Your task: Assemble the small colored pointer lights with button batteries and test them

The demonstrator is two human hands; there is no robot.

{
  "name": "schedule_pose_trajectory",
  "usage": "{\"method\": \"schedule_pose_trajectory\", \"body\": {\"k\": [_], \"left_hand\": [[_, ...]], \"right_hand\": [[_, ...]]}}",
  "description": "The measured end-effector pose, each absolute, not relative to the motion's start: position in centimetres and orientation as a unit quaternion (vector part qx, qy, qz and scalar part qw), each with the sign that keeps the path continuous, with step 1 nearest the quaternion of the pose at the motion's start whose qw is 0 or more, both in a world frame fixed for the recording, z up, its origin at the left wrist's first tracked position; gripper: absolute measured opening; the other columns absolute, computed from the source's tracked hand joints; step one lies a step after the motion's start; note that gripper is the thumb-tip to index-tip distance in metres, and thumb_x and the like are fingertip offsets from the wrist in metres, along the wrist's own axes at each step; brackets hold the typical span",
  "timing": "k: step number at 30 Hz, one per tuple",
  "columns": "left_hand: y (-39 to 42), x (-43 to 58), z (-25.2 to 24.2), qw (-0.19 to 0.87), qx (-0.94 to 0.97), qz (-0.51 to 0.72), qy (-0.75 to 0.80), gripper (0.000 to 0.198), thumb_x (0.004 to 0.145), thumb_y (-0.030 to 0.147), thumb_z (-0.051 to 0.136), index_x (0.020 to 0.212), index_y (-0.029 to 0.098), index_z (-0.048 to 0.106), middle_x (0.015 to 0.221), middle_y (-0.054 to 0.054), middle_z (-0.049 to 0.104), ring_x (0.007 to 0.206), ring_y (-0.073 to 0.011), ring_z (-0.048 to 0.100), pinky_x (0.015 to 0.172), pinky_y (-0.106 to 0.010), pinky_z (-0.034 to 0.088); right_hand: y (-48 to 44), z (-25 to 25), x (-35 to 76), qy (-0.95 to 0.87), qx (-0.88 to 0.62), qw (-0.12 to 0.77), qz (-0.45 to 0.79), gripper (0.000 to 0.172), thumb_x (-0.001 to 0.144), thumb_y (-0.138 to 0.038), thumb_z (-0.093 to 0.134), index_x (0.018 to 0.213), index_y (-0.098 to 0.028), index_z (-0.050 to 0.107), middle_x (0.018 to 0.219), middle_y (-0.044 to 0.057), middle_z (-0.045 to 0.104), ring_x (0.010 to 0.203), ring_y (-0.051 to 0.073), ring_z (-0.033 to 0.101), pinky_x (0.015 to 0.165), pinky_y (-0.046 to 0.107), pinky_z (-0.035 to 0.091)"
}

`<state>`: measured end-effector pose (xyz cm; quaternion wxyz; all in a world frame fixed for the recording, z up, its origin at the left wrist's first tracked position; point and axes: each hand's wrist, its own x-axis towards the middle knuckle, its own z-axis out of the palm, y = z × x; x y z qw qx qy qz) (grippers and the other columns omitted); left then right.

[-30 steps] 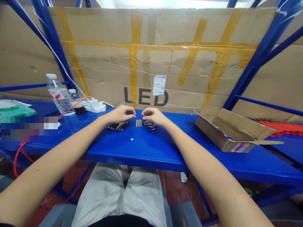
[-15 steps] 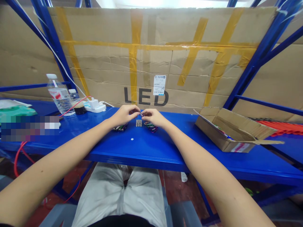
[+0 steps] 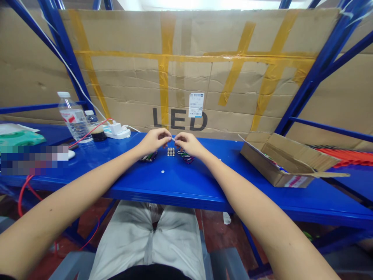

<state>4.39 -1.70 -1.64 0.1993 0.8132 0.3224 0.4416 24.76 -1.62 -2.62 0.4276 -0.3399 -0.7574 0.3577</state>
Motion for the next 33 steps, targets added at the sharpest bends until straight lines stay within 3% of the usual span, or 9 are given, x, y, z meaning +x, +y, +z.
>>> {"method": "schedule_pose_trajectory", "body": {"k": [6,10,14,22,29,33], "left_hand": [[-1.48,4.59,-1.88,0.312,0.774,0.449,0.318,0.006,0.085,0.019,0.065,0.084,0.014,0.063,0.071,-0.003,0.069,0.055,-0.0109,0.063,0.053,-0.024,0.054],[-1.66,4.75,-1.81,0.356,0.760,0.451,0.305,0.007,0.085,0.018,0.067,0.084,0.012,0.063,0.071,-0.004,0.068,0.056,-0.0106,0.063,0.054,-0.025,0.057],[-1.73,4.92,-1.76,0.390,0.742,0.458,0.296,0.009,0.086,0.019,0.068,0.085,0.011,0.063,0.071,-0.005,0.069,0.056,-0.0106,0.064,0.055,-0.026,0.058],[-1.54,4.88,-1.92,0.422,0.725,0.463,0.287,0.015,0.084,0.021,0.072,0.086,0.010,0.063,0.072,-0.005,0.069,0.057,-0.0109,0.064,0.056,-0.027,0.059],[-2.00,4.96,-2.02,0.402,0.736,0.478,0.263,0.014,0.082,0.021,0.072,0.086,0.009,0.066,0.070,-0.005,0.069,0.058,-0.0114,0.064,0.057,-0.026,0.057],[-2.07,4.78,-1.82,0.357,0.759,0.477,0.261,0.014,0.081,0.023,0.072,0.087,0.011,0.069,0.066,-0.003,0.068,0.056,-0.0106,0.062,0.057,-0.024,0.054]], "right_hand": [[-1.75,-2.66,24.68,-0.796,-0.345,0.410,0.284,0.013,0.086,-0.030,0.059,0.086,-0.019,0.065,0.070,0.001,0.063,0.064,0.016,0.056,0.063,0.031,0.047],[-1.88,-2.54,24.64,-0.811,-0.344,0.412,0.233,0.015,0.086,-0.030,0.057,0.085,-0.018,0.065,0.074,0.002,0.063,0.070,0.017,0.056,0.070,0.033,0.046],[-2.05,-2.62,24.37,-0.799,-0.328,0.437,0.251,0.017,0.079,-0.031,0.066,0.090,-0.019,0.060,0.088,0.004,0.066,0.083,0.020,0.060,0.078,0.035,0.048],[-2.18,-2.84,24.22,-0.778,-0.330,0.469,0.258,0.017,0.078,-0.030,0.067,0.084,-0.020,0.055,0.086,0.005,0.066,0.086,0.021,0.061,0.075,0.034,0.049],[-2.28,-2.81,24.35,-0.766,-0.351,0.446,0.304,0.014,0.080,-0.030,0.064,0.083,-0.018,0.059,0.061,-0.001,0.058,0.057,0.015,0.052,0.055,0.028,0.042],[-2.45,-2.66,24.26,-0.763,-0.355,0.439,0.314,0.008,0.081,-0.026,0.061,0.081,-0.018,0.059,0.058,-0.002,0.055,0.054,0.014,0.050,0.053,0.027,0.040]]}}
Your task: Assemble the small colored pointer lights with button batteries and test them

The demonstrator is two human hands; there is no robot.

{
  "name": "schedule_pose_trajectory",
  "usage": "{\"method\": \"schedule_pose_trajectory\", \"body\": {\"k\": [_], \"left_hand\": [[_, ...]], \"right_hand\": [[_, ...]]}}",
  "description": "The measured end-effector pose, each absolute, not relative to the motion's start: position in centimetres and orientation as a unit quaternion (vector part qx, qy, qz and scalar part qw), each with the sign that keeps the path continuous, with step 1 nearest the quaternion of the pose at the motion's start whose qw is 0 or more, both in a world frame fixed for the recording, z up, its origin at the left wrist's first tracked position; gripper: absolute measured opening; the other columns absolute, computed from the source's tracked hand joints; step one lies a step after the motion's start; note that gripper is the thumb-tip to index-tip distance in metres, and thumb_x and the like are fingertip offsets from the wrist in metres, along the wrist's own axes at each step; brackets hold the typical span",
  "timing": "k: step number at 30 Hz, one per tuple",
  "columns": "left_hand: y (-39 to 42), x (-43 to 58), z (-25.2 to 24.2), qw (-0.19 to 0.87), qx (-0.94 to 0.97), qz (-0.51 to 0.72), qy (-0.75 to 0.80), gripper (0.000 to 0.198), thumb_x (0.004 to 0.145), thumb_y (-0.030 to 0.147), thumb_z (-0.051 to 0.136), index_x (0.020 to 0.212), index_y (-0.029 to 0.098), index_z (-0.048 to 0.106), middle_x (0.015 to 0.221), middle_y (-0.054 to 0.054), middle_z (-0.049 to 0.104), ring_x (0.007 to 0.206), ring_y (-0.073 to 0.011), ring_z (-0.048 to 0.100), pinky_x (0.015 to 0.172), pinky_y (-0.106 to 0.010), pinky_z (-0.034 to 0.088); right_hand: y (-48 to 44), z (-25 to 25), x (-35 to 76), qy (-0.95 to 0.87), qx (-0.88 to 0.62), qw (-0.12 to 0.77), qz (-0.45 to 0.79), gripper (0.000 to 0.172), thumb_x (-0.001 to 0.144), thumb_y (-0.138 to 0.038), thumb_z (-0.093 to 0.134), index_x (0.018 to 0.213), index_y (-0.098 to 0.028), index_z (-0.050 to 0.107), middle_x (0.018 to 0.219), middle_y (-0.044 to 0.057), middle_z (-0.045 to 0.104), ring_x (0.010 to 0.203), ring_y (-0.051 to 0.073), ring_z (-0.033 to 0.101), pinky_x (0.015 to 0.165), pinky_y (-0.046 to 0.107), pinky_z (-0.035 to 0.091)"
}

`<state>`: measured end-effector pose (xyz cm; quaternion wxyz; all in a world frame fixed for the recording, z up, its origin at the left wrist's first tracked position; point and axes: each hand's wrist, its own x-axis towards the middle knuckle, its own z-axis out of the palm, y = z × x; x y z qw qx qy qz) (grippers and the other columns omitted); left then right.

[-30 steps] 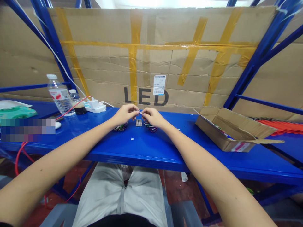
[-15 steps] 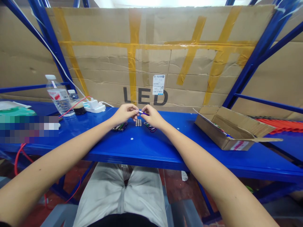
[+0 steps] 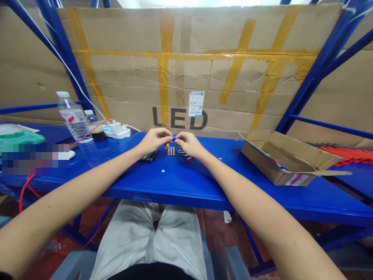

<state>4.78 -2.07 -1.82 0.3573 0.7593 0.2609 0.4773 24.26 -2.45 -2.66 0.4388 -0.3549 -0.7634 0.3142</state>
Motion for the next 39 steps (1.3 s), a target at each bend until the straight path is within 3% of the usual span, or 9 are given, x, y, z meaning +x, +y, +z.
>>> {"method": "schedule_pose_trajectory", "body": {"k": [4,10,20,30,39], "left_hand": [[-2.04,4.65,-1.64,0.329,0.766,0.481,0.272,0.017,0.081,0.027,0.072,0.086,0.011,0.072,0.063,-0.002,0.067,0.056,-0.0108,0.061,0.058,-0.024,0.053],[-2.14,4.79,-1.55,0.366,0.742,0.491,0.274,0.022,0.078,0.031,0.075,0.083,0.010,0.073,0.068,-0.005,0.070,0.061,-0.0127,0.064,0.061,-0.026,0.055],[-2.36,4.73,-1.28,0.363,0.735,0.492,0.292,0.020,0.076,0.030,0.075,0.081,0.010,0.074,0.065,-0.004,0.069,0.060,-0.0134,0.064,0.061,-0.027,0.054],[-2.59,4.94,-1.32,0.315,0.763,0.482,0.294,0.017,0.077,0.028,0.073,0.081,0.012,0.073,0.064,-0.003,0.069,0.062,-0.0128,0.063,0.063,-0.025,0.051],[-2.21,4.75,-1.58,0.301,0.781,0.472,0.277,0.017,0.078,0.028,0.072,0.085,0.013,0.072,0.071,-0.003,0.070,0.067,-0.0128,0.064,0.067,-0.025,0.051]], "right_hand": [[-2.60,-2.51,24.18,-0.764,-0.372,0.444,0.285,0.007,0.081,-0.024,0.059,0.082,-0.017,0.059,0.058,-0.002,0.056,0.054,0.014,0.050,0.053,0.028,0.040],[-2.65,-2.35,24.20,-0.783,-0.372,0.463,0.185,0.007,0.080,-0.023,0.062,0.079,-0.016,0.063,0.076,0.005,0.068,0.070,0.017,0.059,0.067,0.030,0.046],[-2.53,-2.64,24.20,-0.799,-0.361,0.461,0.137,0.010,0.083,-0.024,0.061,0.081,-0.016,0.066,0.078,0.005,0.070,0.071,0.018,0.061,0.067,0.031,0.046],[-2.83,-2.26,24.37,-0.799,-0.374,0.447,0.149,0.010,0.081,-0.024,0.062,0.080,-0.016,0.067,0.077,0.006,0.071,0.071,0.019,0.061,0.067,0.031,0.046],[-3.11,-2.26,24.28,-0.777,-0.377,0.438,0.250,0.013,0.081,-0.028,0.059,0.079,-0.016,0.064,0.055,0.000,0.059,0.051,0.015,0.054,0.053,0.028,0.043]]}}
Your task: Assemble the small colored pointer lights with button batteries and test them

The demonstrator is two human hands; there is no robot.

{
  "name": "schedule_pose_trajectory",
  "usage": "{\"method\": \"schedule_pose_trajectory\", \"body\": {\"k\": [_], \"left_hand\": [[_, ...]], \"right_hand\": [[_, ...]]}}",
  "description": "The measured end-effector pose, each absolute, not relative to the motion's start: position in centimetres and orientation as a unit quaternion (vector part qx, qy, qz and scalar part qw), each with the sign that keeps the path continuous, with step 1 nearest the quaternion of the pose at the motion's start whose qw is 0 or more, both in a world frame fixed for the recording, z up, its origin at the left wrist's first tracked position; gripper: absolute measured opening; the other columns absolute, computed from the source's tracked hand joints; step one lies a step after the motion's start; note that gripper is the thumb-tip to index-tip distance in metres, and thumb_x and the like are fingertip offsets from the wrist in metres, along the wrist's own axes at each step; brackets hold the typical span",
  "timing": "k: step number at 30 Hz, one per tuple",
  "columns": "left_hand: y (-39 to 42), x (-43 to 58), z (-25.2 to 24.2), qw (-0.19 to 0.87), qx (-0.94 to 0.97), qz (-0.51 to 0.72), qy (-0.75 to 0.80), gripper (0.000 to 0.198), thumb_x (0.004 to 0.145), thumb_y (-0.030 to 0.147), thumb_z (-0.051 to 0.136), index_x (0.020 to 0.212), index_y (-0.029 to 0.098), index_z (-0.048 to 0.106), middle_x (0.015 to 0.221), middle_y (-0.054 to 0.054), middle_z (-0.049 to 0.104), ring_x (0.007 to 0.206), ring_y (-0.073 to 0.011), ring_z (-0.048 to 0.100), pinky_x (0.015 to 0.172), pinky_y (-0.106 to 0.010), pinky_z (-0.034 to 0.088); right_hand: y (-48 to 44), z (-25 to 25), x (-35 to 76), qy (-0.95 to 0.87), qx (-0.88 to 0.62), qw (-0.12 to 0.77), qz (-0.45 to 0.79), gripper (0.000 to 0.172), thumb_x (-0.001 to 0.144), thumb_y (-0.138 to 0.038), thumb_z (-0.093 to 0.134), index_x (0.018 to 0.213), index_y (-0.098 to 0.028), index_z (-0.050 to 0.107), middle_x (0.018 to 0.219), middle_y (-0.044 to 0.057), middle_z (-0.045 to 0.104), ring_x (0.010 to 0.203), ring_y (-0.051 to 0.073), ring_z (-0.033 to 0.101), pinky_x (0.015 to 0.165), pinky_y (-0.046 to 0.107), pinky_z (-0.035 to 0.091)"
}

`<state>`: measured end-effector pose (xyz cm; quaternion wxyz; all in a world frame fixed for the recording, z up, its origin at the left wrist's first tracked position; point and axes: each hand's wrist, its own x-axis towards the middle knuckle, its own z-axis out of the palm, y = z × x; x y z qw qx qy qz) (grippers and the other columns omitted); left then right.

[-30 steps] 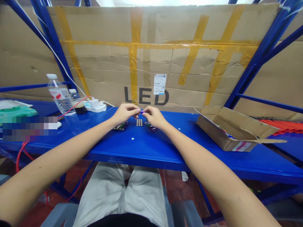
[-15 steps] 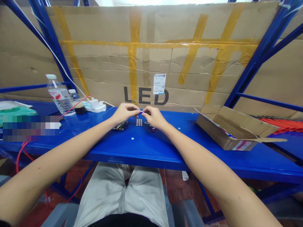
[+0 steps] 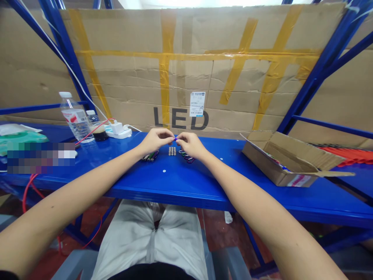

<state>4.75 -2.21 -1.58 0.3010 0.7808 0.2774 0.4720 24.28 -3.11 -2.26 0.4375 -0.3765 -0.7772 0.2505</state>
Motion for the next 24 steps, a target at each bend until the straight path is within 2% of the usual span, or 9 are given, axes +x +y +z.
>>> {"method": "schedule_pose_trajectory", "body": {"k": [12,20,24], "left_hand": [[-2.31,4.74,-1.45,0.290,0.798,0.458,0.262,0.018,0.079,0.029,0.071,0.088,0.013,0.072,0.079,-0.004,0.072,0.073,-0.0143,0.065,0.072,-0.027,0.052],[-2.52,5.23,-1.25,0.287,0.778,0.480,0.288,0.015,0.080,0.027,0.068,0.084,0.013,0.072,0.072,-0.003,0.070,0.065,-0.0126,0.063,0.066,-0.026,0.051],[-2.36,5.45,-1.27,0.302,0.759,0.492,0.301,0.011,0.078,0.022,0.070,0.083,0.012,0.070,0.069,-0.002,0.068,0.062,-0.0121,0.063,0.064,-0.025,0.051]], "right_hand": [[-3.08,-2.01,24.52,-0.773,-0.337,0.422,0.332,0.022,0.081,-0.037,0.064,0.071,-0.017,0.060,0.058,-0.001,0.060,0.045,0.011,0.050,0.048,0.026,0.043],[-3.00,-2.07,24.26,-0.758,-0.377,0.448,0.287,0.010,0.079,-0.027,0.062,0.079,-0.018,0.059,0.063,0.000,0.060,0.050,0.014,0.055,0.050,0.028,0.045],[-2.77,-2.08,24.41,-0.773,-0.373,0.457,0.232,0.011,0.079,-0.028,0.062,0.079,-0.017,0.061,0.065,0.001,0.062,0.055,0.015,0.055,0.052,0.029,0.045]]}}
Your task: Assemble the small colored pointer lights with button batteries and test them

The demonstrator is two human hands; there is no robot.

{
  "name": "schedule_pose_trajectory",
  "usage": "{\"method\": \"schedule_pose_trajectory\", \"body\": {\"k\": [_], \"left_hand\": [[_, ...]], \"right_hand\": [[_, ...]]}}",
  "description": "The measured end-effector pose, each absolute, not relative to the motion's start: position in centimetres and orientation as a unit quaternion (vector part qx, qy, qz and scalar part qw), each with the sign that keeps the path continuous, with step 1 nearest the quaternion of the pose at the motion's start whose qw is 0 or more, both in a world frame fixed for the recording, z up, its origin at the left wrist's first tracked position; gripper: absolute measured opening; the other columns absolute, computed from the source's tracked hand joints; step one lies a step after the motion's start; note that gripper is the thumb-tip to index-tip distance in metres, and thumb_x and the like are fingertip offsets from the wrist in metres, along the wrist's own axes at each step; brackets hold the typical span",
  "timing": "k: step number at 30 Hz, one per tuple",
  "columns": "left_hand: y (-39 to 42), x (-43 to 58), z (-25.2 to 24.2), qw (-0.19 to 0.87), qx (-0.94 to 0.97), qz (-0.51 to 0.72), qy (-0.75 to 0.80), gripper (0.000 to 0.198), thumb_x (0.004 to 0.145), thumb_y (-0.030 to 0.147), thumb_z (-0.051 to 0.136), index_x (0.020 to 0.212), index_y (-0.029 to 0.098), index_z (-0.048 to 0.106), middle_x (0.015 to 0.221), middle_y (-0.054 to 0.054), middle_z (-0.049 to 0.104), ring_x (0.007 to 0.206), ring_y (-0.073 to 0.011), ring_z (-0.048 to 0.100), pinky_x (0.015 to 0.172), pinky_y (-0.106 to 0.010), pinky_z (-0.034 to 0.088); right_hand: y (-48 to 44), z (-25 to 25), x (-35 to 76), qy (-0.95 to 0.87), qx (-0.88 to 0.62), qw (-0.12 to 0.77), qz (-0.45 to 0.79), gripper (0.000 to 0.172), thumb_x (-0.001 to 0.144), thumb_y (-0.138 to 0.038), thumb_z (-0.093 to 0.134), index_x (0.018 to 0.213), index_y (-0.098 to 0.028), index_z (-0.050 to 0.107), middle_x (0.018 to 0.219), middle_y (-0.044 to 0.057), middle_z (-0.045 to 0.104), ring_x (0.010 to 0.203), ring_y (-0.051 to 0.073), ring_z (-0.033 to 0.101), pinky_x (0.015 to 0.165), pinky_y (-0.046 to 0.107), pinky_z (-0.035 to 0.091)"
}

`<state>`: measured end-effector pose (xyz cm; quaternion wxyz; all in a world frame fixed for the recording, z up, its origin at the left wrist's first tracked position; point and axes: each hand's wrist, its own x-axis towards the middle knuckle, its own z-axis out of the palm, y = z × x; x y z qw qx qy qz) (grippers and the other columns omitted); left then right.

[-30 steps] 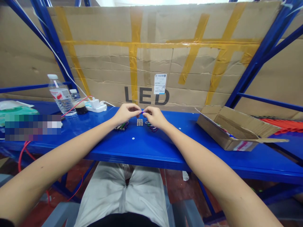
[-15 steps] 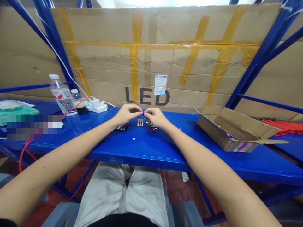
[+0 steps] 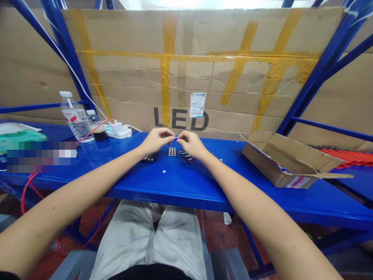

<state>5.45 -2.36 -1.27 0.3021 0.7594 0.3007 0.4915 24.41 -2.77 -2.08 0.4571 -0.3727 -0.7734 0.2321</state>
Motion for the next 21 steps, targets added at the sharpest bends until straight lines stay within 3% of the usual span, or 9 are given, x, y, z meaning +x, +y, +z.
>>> {"method": "schedule_pose_trajectory", "body": {"k": [7,12,21], "left_hand": [[-2.17,5.49,-1.44,0.415,0.697,0.497,0.308,0.020,0.073,0.014,0.079,0.088,0.010,0.066,0.065,-0.001,0.068,0.059,-0.0115,0.065,0.064,-0.026,0.054],[-2.48,5.45,-1.22,0.497,0.658,0.446,0.348,0.021,0.074,0.022,0.083,0.078,0.009,0.068,0.069,-0.008,0.072,0.059,-0.0129,0.067,0.064,-0.030,0.059],[-2.99,5.35,-0.77,0.450,0.709,0.400,0.366,0.019,0.084,0.024,0.074,0.074,0.008,0.069,0.065,-0.008,0.071,0.053,-0.0139,0.066,0.054,-0.028,0.057]], "right_hand": [[-2.59,-2.14,24.64,-0.794,-0.354,0.461,0.181,0.012,0.080,-0.030,0.063,0.078,-0.018,0.063,0.069,0.003,0.066,0.065,0.018,0.059,0.061,0.030,0.046],[-2.33,-2.24,24.75,-0.818,-0.339,0.448,0.125,0.009,0.081,-0.025,0.062,0.079,-0.017,0.067,0.080,0.006,0.072,0.075,0.020,0.063,0.071,0.032,0.048],[-2.58,-1.91,24.88,-0.841,-0.327,0.428,0.058,0.009,0.082,-0.019,0.061,0.081,-0.017,0.069,0.084,0.008,0.073,0.079,0.021,0.064,0.075,0.033,0.047]]}}
